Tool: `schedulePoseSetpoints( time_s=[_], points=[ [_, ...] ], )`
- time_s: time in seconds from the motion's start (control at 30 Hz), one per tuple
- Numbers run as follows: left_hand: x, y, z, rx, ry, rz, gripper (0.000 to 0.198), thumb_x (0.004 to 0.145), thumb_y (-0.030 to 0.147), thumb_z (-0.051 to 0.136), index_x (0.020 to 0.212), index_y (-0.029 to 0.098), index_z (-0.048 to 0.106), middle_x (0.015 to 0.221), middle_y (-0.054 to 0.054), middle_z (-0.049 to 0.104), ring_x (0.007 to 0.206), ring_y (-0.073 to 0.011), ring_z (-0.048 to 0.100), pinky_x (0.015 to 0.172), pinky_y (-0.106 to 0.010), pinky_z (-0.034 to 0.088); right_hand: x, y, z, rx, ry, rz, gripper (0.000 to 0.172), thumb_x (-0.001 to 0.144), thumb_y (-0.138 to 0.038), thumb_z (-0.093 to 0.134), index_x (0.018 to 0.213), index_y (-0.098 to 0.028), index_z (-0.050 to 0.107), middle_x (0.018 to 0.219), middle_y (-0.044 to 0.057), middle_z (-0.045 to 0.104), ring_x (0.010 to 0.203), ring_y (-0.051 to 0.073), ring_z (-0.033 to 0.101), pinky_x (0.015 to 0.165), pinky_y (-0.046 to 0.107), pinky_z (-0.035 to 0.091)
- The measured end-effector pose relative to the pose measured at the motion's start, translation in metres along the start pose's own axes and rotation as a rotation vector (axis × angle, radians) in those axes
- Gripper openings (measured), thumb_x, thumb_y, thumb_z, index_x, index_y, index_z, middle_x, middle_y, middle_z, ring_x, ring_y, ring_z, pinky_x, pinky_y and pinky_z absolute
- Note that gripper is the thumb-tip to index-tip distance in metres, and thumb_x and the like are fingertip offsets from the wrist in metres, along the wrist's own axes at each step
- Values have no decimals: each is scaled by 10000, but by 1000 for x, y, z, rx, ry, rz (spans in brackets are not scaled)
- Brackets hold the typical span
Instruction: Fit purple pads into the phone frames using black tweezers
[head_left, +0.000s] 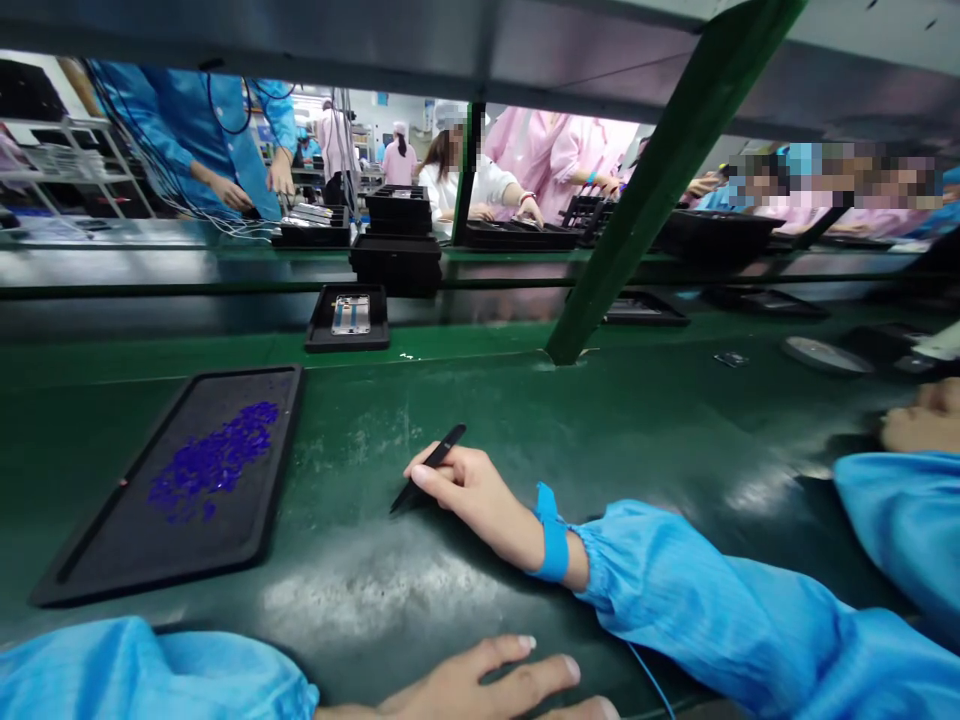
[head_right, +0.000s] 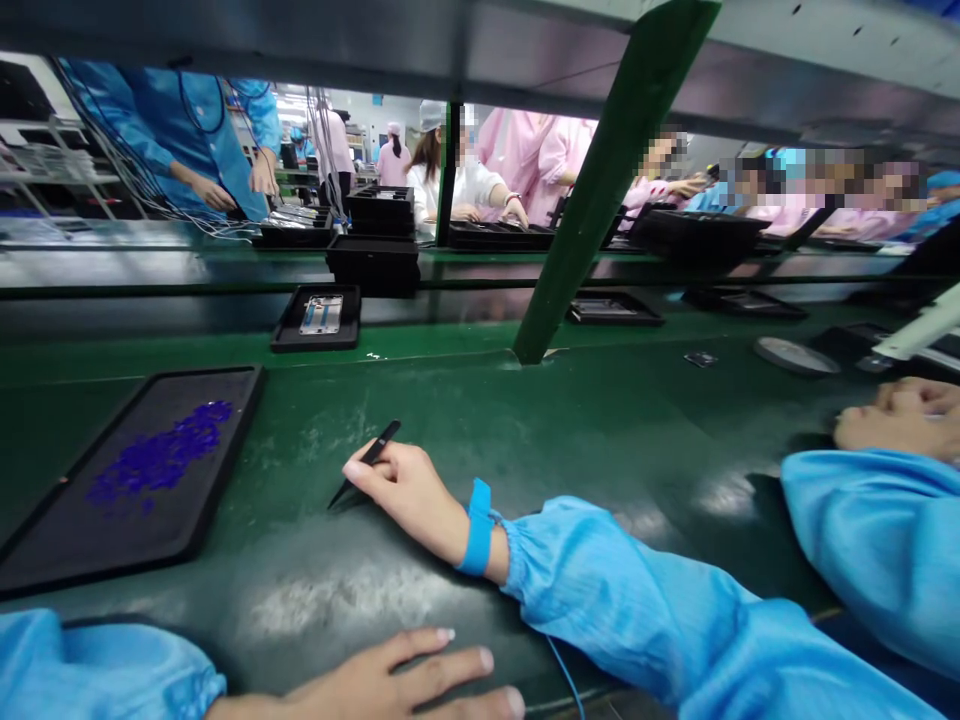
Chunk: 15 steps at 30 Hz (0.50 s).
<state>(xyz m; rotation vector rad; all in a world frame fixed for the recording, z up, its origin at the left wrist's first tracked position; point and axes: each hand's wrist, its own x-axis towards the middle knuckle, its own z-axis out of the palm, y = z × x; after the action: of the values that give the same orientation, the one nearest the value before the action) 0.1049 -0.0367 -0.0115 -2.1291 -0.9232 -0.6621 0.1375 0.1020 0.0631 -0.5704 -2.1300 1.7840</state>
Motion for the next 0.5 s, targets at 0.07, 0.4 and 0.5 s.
schedulePoseSetpoints(
  time_s=[0.07, 0.4, 0.5],
  points=[
    [1, -1, -2, 2, -4, -2, 374, 1064, 387, 418, 1400, 323, 571, 1559, 69, 432, 1397, -116, 452, 1054, -185, 450, 0, 0, 0, 0, 6, -3, 419, 875, -539, 658, 911, -122, 669, 688, -28, 500, 608, 86, 405, 562, 232, 301],
    [8, -7, -14, 4, -47, -14, 367, 1048, 352, 433, 1380, 338, 590, 1507, 113, 491, 1365, -98, 484, 1038, -168, 456, 0, -4, 0, 26, 14, -7, 410, 867, -535, 674, 916, -128, 668, 675, -33, 480, 595, 84, 367, 547, 236, 286],
    [12, -16, -24, -13, -109, 41, 417, 1065, 330, 332, 1406, 315, 572, 1502, 108, 497, 1359, -95, 495, 1037, -169, 461, 0, -4, 1, 24, 13, -8, 396, 868, -532, 672, 906, -138, 662, 653, -39, 453, 576, 87, 334, 539, 245, 273]
  ],
)
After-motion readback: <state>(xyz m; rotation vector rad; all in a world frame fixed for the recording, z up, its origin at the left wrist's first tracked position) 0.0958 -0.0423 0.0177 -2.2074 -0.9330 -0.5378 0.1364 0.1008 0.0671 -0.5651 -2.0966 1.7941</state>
